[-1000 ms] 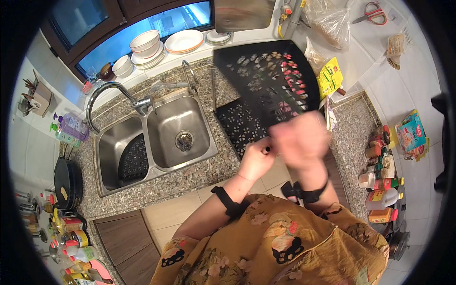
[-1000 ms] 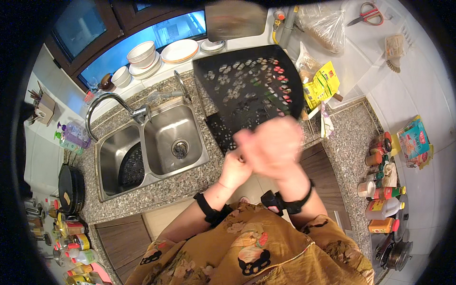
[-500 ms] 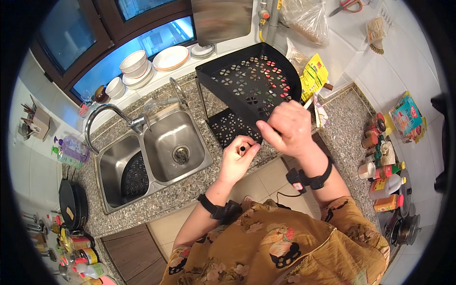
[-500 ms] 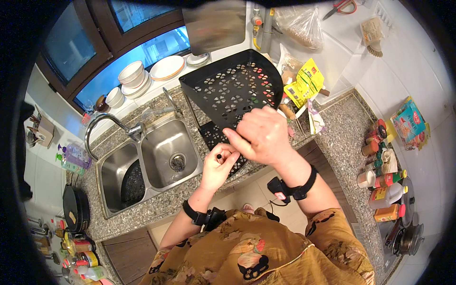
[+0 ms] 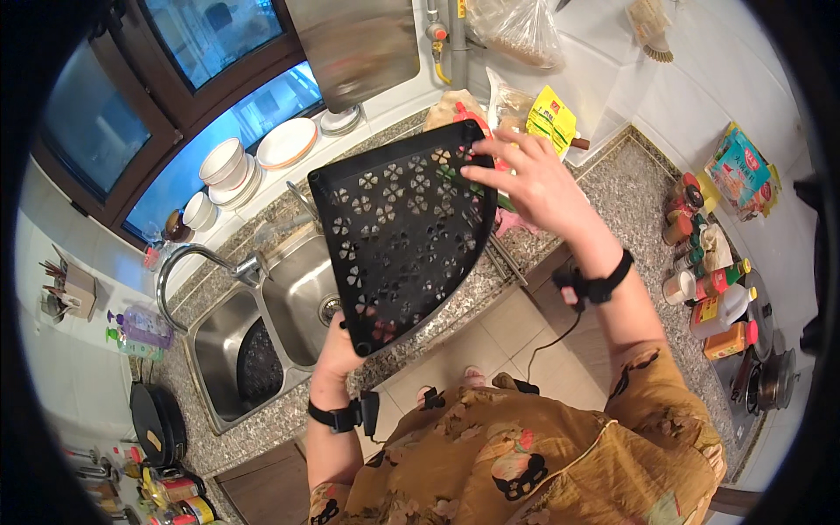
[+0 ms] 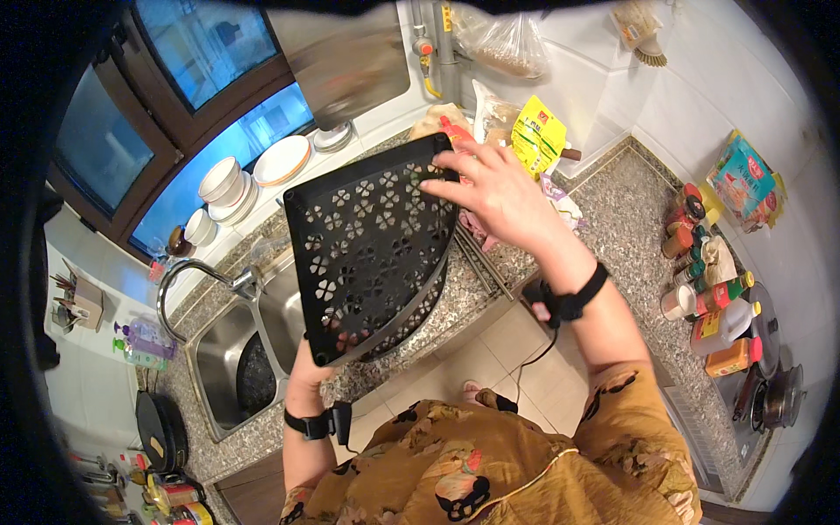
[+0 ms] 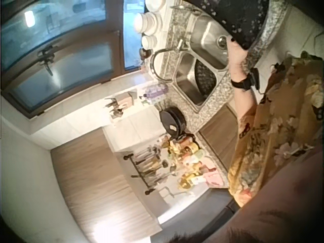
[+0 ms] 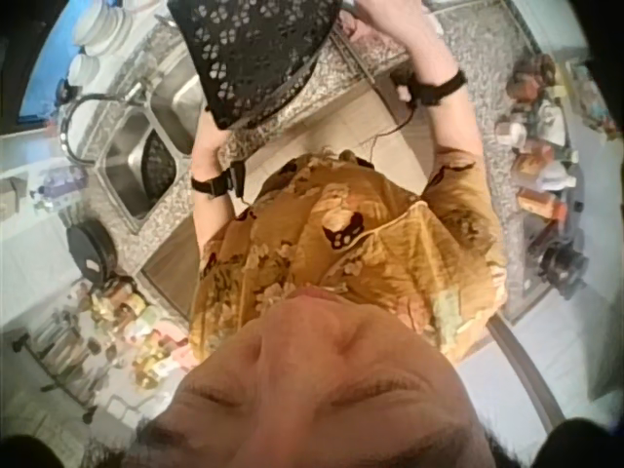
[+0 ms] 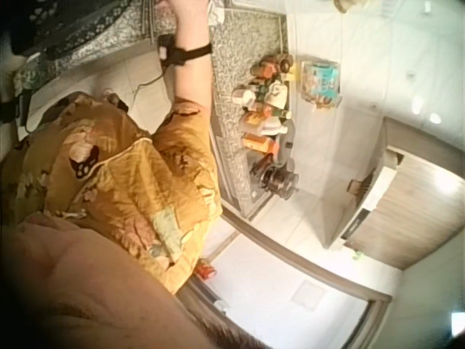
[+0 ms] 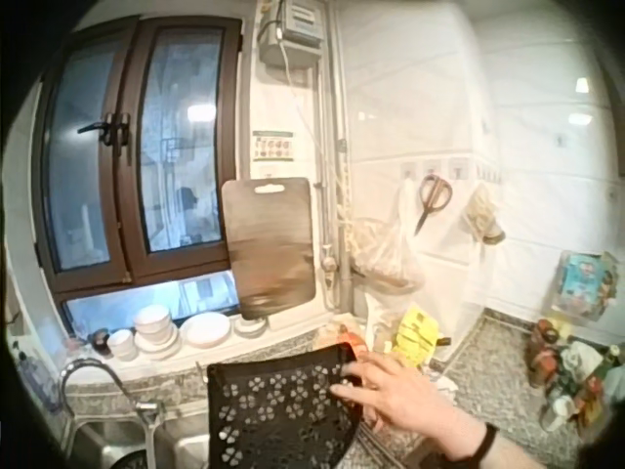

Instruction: The person removes various condiment bottles and packets from a corner shelf unit and places them on the countertop. They then disassemble the shelf unit, wash the parts in the sink, and reassemble the unit.

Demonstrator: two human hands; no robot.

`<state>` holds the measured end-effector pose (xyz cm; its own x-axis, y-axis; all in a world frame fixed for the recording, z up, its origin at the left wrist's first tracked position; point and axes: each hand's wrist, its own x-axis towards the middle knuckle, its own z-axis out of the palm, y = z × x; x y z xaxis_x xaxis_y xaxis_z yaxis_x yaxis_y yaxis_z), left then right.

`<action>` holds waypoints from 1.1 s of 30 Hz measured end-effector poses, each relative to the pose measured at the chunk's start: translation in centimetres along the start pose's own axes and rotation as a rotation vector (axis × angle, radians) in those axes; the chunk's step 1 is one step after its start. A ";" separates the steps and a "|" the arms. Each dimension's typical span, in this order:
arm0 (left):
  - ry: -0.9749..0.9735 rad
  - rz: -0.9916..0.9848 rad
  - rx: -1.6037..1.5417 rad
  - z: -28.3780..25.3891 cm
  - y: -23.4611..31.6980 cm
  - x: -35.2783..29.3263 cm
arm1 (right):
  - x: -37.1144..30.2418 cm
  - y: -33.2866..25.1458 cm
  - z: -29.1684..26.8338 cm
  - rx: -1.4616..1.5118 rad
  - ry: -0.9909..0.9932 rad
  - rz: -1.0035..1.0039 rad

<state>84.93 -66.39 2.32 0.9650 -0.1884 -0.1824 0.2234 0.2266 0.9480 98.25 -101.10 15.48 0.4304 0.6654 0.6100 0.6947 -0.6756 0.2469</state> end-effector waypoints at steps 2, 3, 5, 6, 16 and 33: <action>-0.026 -0.029 0.008 -1.3 0.4 -1.0 | 0.3 2.2 0.9 -0.014 -0.035 -0.035; -0.016 -0.079 -0.004 -1.6 1.0 -1.5 | 0.6 3.1 1.0 0.003 -0.080 -0.085; 0.064 -0.085 -0.224 -3.4 0.8 -1.2 | 1.1 3.2 1.1 0.058 -0.125 -0.199; 0.213 -0.087 -0.215 -4.0 1.3 -1.1 | 1.3 2.9 0.9 0.087 -0.129 -0.252; 0.909 0.664 -0.143 -6.5 -3.6 3.0 | 0.6 -1.4 -1.5 0.410 -0.175 -0.341; -0.053 0.420 0.346 15.6 -6.4 4.9 | -0.1 -10.8 -0.2 0.324 0.167 -0.312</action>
<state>86.15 -83.62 -0.56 0.9514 -0.1993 0.2349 -0.2462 -0.0338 0.9686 90.51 -93.94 12.89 0.0930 0.7426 0.6632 0.9312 -0.3007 0.2061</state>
